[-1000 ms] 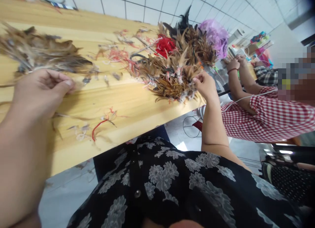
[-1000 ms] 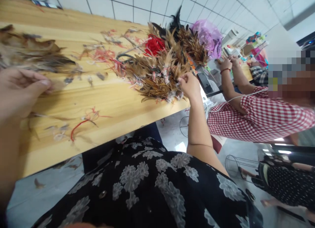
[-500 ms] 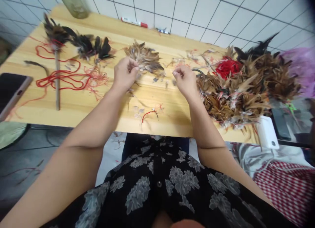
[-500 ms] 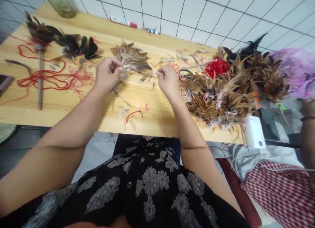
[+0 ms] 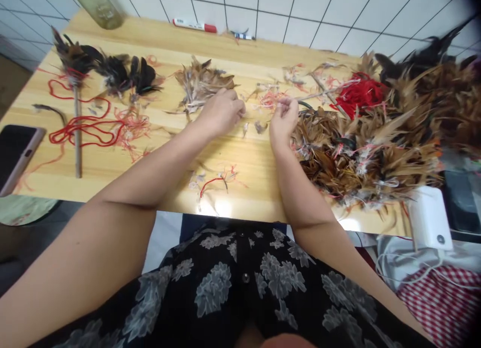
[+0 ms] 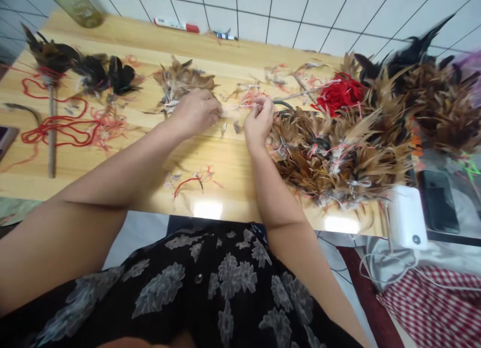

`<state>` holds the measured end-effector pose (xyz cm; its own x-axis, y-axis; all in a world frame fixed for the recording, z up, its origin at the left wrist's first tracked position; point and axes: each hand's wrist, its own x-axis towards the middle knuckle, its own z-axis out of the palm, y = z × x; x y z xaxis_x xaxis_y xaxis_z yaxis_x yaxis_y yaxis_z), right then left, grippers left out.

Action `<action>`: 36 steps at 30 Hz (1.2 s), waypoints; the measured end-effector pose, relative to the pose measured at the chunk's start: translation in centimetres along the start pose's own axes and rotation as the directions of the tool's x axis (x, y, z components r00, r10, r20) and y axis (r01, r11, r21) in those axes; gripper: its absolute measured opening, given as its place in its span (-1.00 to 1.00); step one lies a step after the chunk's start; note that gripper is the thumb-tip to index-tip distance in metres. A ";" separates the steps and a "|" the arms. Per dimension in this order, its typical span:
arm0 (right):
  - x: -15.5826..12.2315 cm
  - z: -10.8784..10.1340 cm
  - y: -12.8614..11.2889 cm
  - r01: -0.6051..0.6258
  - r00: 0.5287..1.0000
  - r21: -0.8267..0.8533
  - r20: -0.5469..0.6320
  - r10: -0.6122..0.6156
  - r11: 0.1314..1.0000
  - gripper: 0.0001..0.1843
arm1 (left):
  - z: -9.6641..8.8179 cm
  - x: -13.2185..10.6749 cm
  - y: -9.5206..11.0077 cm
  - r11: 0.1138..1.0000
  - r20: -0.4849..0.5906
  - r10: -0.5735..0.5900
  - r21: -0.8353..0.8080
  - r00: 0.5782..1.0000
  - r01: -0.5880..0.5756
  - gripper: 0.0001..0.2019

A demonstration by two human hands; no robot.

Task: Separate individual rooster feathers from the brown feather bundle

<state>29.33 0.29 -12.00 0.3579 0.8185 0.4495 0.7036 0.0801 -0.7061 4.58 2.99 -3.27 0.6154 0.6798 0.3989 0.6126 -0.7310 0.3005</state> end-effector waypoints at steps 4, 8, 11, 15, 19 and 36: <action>-1.3 -0.1 -2.8 0.020 0.998 0.073 0.052 -0.024 0.997 -0.44 | 1.1 0.3 -1.6 0.999 0.041 -0.022 -0.028 0.999 0.023 -0.85; -2.1 -1.4 -5.0 0.033 0.989 0.034 0.146 -0.037 0.999 -0.43 | 0.5 0.5 -1.8 1.000 0.070 -0.020 -0.013 0.997 0.021 -0.89; -2.5 -2.7 -6.2 0.057 0.978 0.014 0.202 -0.058 0.998 -0.40 | -0.9 0.5 -1.0 0.999 0.070 -0.005 -0.035 0.998 0.007 -0.88; -3.1 -4.5 -7.7 0.144 0.946 -0.001 0.293 -0.138 0.990 -0.43 | -2.8 0.1 0.1 0.999 0.058 0.015 -0.052 0.998 -0.012 -0.82; -4.0 -5.6 -9.3 0.233 0.899 -0.043 0.391 -0.198 0.972 -0.47 | -3.7 -0.9 1.3 0.997 0.091 0.062 0.041 0.994 -0.066 -0.85; -3.8 -4.4 -9.9 0.175 0.870 -0.110 0.483 -0.102 0.978 -0.57 | -4.1 -1.3 0.8 0.989 0.110 0.089 -0.126 0.990 -0.075 -0.84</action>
<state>23.69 -6.16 -4.30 -0.0566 0.9785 0.1985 0.8186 0.1593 -0.5518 2.25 1.25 0.02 0.7183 0.6143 0.3267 0.4971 -0.7816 0.3768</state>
